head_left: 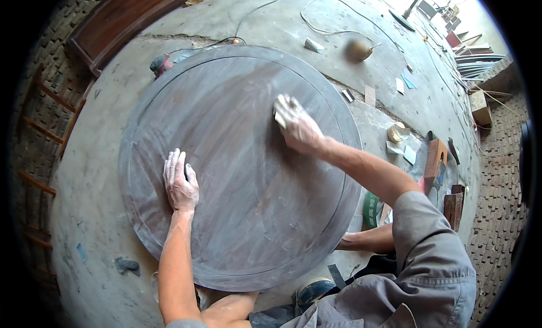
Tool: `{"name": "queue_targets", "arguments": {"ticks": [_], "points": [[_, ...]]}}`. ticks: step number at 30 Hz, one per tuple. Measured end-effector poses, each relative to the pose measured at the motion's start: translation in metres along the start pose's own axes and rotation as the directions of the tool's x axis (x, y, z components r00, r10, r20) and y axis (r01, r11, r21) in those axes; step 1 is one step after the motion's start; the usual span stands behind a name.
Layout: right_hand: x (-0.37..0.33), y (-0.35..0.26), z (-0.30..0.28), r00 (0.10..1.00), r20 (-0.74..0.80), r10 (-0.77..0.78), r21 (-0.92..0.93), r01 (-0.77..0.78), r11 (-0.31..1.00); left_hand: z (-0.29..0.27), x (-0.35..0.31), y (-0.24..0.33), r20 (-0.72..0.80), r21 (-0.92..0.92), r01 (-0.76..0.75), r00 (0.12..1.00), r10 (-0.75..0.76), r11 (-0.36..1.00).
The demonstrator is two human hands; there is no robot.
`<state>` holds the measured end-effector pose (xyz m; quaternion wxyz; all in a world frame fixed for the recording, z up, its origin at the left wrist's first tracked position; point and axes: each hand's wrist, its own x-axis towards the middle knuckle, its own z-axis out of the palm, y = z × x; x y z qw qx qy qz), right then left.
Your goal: The person sits on the floor and sands a large round wooden table top using a sanding block. They repeatedly rub the surface in circular and linear motions, occasionally pausing to adjust the sandpaper.
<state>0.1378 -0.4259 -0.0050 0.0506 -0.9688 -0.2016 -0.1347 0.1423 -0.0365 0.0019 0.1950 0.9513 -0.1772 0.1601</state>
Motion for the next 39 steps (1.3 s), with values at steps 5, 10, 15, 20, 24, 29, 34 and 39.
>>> {"name": "queue_targets", "arguments": {"ticks": [5, 10, 15, 20, 24, 29, 34, 39], "points": [[0.005, 0.076, -0.011, 0.995, 0.021, 0.099, -0.17, -0.094, 0.981, 0.006, 0.008, 0.007, -0.019, -0.05, -0.014, 1.0, 0.013, 0.999], [0.001, -0.005, -0.011, 0.999, -0.001, 0.042, 0.147, -0.042, 0.988, 0.001, 0.001, -0.001, -0.014, -0.014, -0.001, 1.0, 0.001, 1.0], [0.018, 0.093, -0.018, 0.971, -0.098, 0.216, 0.0, -0.217, 0.976, 0.012, 0.006, 0.009, -0.026, -0.065, -0.03, 0.999, 0.028, 0.997], [0.012, -0.002, 0.003, 0.998, 0.002, -0.058, -0.044, 0.058, 0.997, 0.001, 0.003, -0.001, -0.03, -0.008, -0.017, 0.999, 0.016, 1.0], [0.019, 0.067, -0.012, 0.996, -0.071, 0.053, -0.136, -0.062, 0.989, 0.007, 0.003, 0.003, -0.025, -0.033, -0.022, 0.999, 0.021, 0.999], [0.014, -0.019, -0.017, 0.995, 0.093, 0.027, -0.053, -0.022, 0.998, -0.002, 0.0, -0.003, -0.047, -0.002, -0.01, 0.999, 0.01, 1.0], [0.0, 0.069, -0.023, 0.991, 0.107, 0.08, -0.307, -0.044, 0.951, 0.008, 0.003, 0.003, -0.025, -0.043, -0.014, 1.0, 0.013, 0.999], [-0.014, -0.015, -0.014, 0.998, 0.067, 0.014, -0.031, -0.012, 0.999, 0.006, 0.0, 0.0, -0.018, -0.021, 0.001, 1.0, -0.001, 1.0]]}}
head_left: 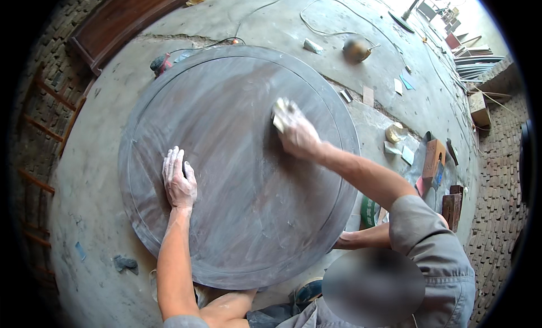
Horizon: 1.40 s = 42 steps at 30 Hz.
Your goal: The person sits on the floor and sands a large round wooden table top using a sanding block. They repeatedly rub the surface in circular and linear motions, occasionally pausing to adjust the sandpaper.
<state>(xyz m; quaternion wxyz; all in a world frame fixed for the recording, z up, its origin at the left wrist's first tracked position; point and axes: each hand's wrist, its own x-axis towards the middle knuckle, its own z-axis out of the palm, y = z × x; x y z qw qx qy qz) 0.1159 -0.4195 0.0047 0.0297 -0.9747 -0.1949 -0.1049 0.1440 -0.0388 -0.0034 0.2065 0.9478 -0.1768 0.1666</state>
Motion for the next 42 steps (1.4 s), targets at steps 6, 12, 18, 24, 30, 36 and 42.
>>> {"name": "queue_targets", "arguments": {"ticks": [6, 12, 18, 24, 30, 36, 42], "points": [[0.01, 0.098, -0.01, 0.952, -0.115, 0.284, -0.017, -0.287, 0.958, 0.007, 0.004, 0.005, -0.016, -0.029, -0.02, 1.0, 0.02, 0.999], [-0.017, 0.015, 0.001, 0.995, -0.095, 0.008, 0.102, 0.001, 0.995, 0.0, -0.001, -0.003, -0.044, -0.009, -0.024, 0.999, 0.024, 1.0], [-0.001, 0.043, -0.002, 0.942, 0.177, 0.286, -0.49, -0.168, 0.855, 0.001, 0.002, 0.002, -0.035, -0.013, -0.016, 0.999, 0.015, 1.0], [-0.026, 0.064, -0.006, 0.997, -0.078, -0.011, -0.158, -0.002, 0.987, 0.003, 0.005, 0.004, -0.038, -0.027, -0.03, 0.999, 0.029, 0.999], [-0.028, -0.013, -0.009, 0.992, -0.065, 0.111, 0.119, -0.102, 0.988, -0.004, 0.001, -0.004, -0.039, 0.006, -0.019, 0.999, 0.019, 1.0], [-0.026, 0.086, -0.012, 0.942, -0.147, 0.3, 0.008, -0.303, 0.953, 0.007, 0.004, 0.009, -0.033, -0.044, -0.027, 0.999, 0.026, 0.999], [-0.038, 0.014, -0.022, 1.0, -0.003, -0.004, 0.091, 0.004, 0.996, -0.004, 0.0, -0.004, -0.037, 0.021, -0.016, 0.999, 0.017, 1.0]]}}
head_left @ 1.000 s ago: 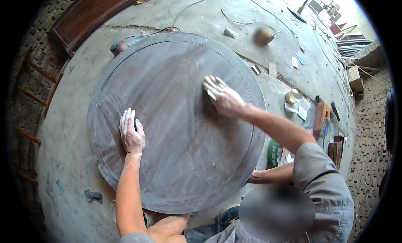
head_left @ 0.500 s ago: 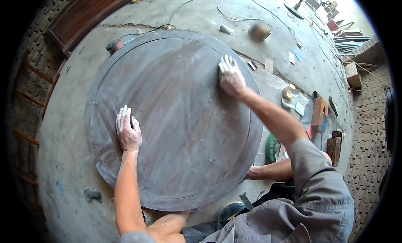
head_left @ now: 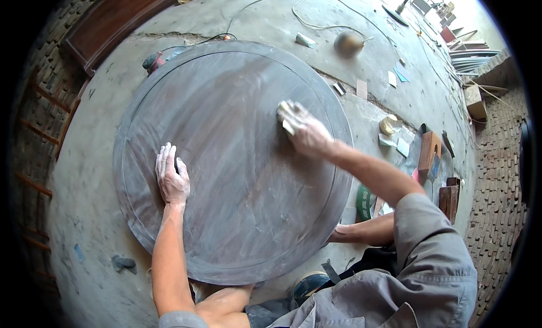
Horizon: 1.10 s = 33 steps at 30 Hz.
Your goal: The person sits on the floor and sands a large round wooden table top using a sanding block. They repeatedly rub the surface in circular and linear motions, occasionally pausing to adjust the sandpaper.
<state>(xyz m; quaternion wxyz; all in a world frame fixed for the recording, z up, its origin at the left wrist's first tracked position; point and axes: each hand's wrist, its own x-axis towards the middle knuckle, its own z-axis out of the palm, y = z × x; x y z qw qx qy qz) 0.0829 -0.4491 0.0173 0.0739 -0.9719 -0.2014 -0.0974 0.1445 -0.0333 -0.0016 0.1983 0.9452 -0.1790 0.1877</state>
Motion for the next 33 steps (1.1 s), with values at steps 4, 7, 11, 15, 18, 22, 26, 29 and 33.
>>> {"name": "queue_targets", "arguments": {"ticks": [4, 7, 11, 15, 18, 22, 26, 29, 33], "points": [[0.009, 0.075, 0.008, 0.939, -0.237, 0.247, -0.254, -0.306, 0.918, 0.012, 0.006, 0.014, -0.002, -0.064, -0.012, 1.0, 0.012, 0.998], [0.008, -0.02, 0.005, 0.98, -0.017, 0.2, -0.058, -0.201, 0.978, -0.001, -0.002, -0.004, -0.005, 0.0, 0.002, 1.0, -0.002, 1.0], [0.0, 0.032, 0.0, 0.994, 0.036, -0.101, -0.294, 0.107, 0.95, 0.001, 0.001, 0.0, -0.007, -0.008, -0.013, 1.0, 0.013, 1.0], [0.008, 0.045, 0.026, 0.973, -0.135, 0.189, -0.359, -0.226, 0.906, 0.014, 0.004, 0.007, -0.011, -0.032, -0.027, 1.0, 0.027, 0.999], [-0.002, -0.038, 0.013, 0.989, -0.116, 0.092, 0.113, -0.079, 0.99, 0.003, 0.001, 0.001, -0.013, 0.003, -0.009, 1.0, 0.009, 1.0], [0.006, 0.031, -0.009, 0.986, 0.125, 0.111, -0.314, -0.067, 0.947, 0.006, 0.002, 0.004, -0.013, -0.037, -0.017, 1.0, 0.017, 0.999], [0.008, -0.026, 0.003, 0.986, 0.043, 0.164, -0.218, -0.15, 0.964, 0.004, -0.001, 0.0, -0.013, -0.009, -0.01, 1.0, 0.01, 1.0], [-0.006, -0.035, 0.004, 0.999, -0.016, -0.05, 0.135, 0.051, 0.99, -0.002, 0.002, -0.003, -0.025, -0.004, -0.008, 1.0, 0.008, 1.0], [-0.018, 0.058, 0.018, 0.989, -0.03, 0.146, -0.361, -0.147, 0.921, 0.013, 0.004, 0.008, -0.01, -0.05, -0.019, 1.0, 0.018, 0.999]]}}
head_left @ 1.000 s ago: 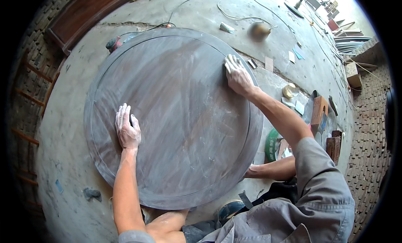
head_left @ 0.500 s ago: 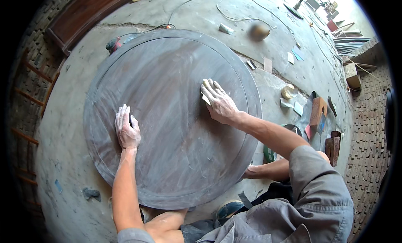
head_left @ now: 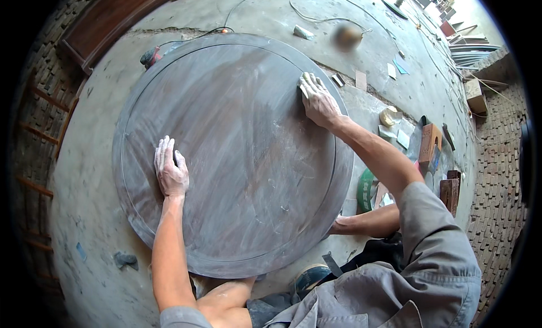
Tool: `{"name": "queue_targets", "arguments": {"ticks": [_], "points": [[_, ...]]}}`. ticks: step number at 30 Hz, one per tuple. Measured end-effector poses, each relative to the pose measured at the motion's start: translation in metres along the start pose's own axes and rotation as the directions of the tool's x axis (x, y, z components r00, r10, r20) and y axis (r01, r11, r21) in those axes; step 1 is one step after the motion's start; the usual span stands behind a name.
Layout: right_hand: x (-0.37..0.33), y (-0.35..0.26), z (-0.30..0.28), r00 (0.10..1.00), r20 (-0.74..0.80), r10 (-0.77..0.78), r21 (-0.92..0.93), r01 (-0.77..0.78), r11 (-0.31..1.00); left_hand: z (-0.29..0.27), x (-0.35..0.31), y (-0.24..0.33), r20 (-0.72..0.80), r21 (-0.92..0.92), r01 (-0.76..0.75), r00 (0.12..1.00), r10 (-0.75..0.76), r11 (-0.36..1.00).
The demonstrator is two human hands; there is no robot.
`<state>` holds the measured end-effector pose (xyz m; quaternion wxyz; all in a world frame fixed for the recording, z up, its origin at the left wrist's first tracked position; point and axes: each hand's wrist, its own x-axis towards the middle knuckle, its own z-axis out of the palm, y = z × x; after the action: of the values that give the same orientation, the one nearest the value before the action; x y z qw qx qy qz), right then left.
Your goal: The person sits on the floor and sands a large round wooden table top using a sanding block. They repeatedly rub the surface in circular and linear motions, occasionally pausing to adjust the sandpaper.
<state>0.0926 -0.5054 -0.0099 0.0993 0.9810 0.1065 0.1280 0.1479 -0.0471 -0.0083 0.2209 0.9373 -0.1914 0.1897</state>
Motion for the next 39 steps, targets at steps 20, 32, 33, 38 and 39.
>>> {"name": "queue_targets", "arguments": {"ticks": [20, 32, 33, 38, 39], "points": [[-0.007, 0.004, -0.015, 0.998, -0.048, 0.052, -0.014, -0.053, 0.999, 0.0, 0.002, 0.001, -0.007, -0.008, -0.002, 1.0, 0.002, 1.0], [-0.005, -0.051, -0.036, 0.996, 0.038, 0.076, 0.01, -0.077, 0.997, -0.007, -0.001, -0.006, -0.009, 0.03, -0.005, 1.0, 0.005, 1.0], [-0.01, -0.08, -0.052, 0.997, 0.035, 0.068, 0.188, -0.074, 0.979, -0.01, -0.003, -0.01, -0.015, 0.039, 0.0, 1.0, 0.0, 0.999], [-0.001, -0.033, -0.036, 0.99, -0.062, -0.123, 0.221, 0.134, 0.966, -0.007, -0.003, -0.008, -0.029, 0.015, -0.013, 0.999, 0.014, 1.0], [0.008, -0.018, -0.025, 0.995, -0.088, 0.053, 0.191, -0.036, 0.981, -0.006, -0.001, -0.003, -0.028, 0.009, -0.017, 0.999, 0.017, 1.0]]}}
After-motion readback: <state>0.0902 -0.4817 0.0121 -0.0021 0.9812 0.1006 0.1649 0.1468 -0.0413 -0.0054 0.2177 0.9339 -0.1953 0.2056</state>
